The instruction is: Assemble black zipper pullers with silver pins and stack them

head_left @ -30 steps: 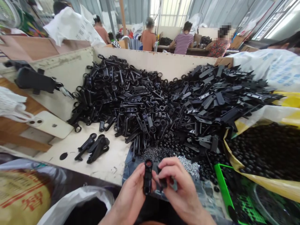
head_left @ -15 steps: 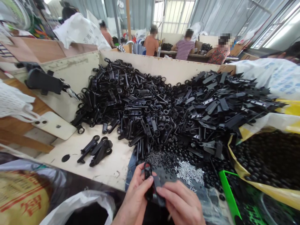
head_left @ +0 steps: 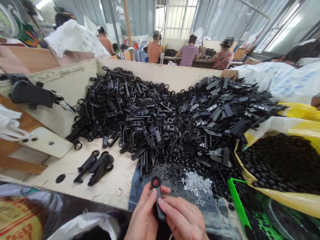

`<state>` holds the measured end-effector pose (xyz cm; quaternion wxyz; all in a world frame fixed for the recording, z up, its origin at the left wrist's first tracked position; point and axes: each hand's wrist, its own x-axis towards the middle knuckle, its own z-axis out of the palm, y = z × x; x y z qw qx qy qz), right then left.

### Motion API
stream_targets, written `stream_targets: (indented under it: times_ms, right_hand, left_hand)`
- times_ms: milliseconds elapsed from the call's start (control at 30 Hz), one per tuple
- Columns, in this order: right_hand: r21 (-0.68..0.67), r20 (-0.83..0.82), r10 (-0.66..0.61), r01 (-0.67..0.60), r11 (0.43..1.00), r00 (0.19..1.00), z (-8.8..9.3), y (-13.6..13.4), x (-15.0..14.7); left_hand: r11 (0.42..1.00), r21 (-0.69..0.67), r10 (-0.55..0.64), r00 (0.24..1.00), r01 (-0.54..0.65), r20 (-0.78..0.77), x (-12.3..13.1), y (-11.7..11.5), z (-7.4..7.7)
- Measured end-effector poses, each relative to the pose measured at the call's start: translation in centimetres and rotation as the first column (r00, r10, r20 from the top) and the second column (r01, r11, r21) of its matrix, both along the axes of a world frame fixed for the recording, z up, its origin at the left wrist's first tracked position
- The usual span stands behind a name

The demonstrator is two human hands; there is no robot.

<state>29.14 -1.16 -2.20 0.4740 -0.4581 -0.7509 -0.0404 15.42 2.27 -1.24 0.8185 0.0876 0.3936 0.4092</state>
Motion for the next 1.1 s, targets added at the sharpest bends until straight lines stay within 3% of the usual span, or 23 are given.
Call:
stream_targets:
  times_ms: [200, 267, 333, 433, 500, 600, 700, 767, 833, 967, 1100]
  right_hand:
    - [-0.012, 0.028, 0.039, -0.038, 0.999, 0.999, -0.5, 0.1, -0.4]
    - [-0.084, 0.010, 0.040, -0.039, 0.996, 0.999, -0.3, -0.2, -0.6]
    - [-0.238, -0.042, 0.051, -0.060, 0.969, 0.998, 0.1, -0.6, -0.6]
    - [-0.492, -0.232, 0.022, -0.137, 0.860, 0.972, 0.9, -1.3, -0.3]
    - [-0.606, -0.396, -0.106, -0.173, 0.776, 0.912, 1.2, -1.3, 0.0]
    - [-0.699, -0.622, -0.275, -0.361, 0.618, 0.733, 1.3, -0.3, -0.2]
    - [-0.589, -0.807, -0.314, -0.644, 0.489, 0.499, 1.1, 0.7, -0.8]
    - [-0.551, -0.835, -0.331, -0.671, 0.497, 0.441, 1.1, 0.9, -1.0]
    - [-0.590, -0.804, -0.333, -0.592, 0.549, 0.492, 1.1, 0.9, -1.0]
    - [-0.634, -0.717, -0.294, -0.417, 0.651, 0.632, 0.8, 0.8, -1.3]
    - [-0.629, -0.721, -0.325, -0.382, 0.677, 0.612, -0.3, 1.0, -2.2]
  left_hand:
    - [0.999, 0.050, 0.015, 0.994, -0.009, -0.111, 0.1, -0.2, -0.3]
    - [0.997, 0.076, 0.032, 0.982, -0.018, -0.187, 0.0, -0.2, -0.5]
    - [0.994, 0.103, 0.066, 0.954, -0.038, -0.291, -0.2, -0.1, -0.5]
    - [0.982, 0.190, 0.099, 0.898, -0.017, -0.428, -0.7, 0.2, -0.3]
    - [0.968, 0.243, 0.064, 0.879, 0.060, -0.472, -1.0, 0.1, 0.0]
    - [0.915, 0.314, -0.064, 0.859, 0.254, -0.508, -1.7, -0.3, 0.2]
    - [0.841, 0.362, -0.176, 0.836, 0.402, -0.520, -2.5, -0.9, 0.1]
    - [0.806, 0.375, -0.229, 0.826, 0.458, -0.515, -3.0, -1.2, -0.2]
    - [0.777, 0.383, -0.242, 0.800, 0.499, -0.549, -3.5, -1.5, -0.5]
    - [0.746, 0.409, -0.084, 0.685, 0.525, -0.724, -3.4, -1.9, -1.4]
    - [0.715, 0.471, 0.034, 0.647, 0.516, -0.762, -2.5, -1.7, -2.1]
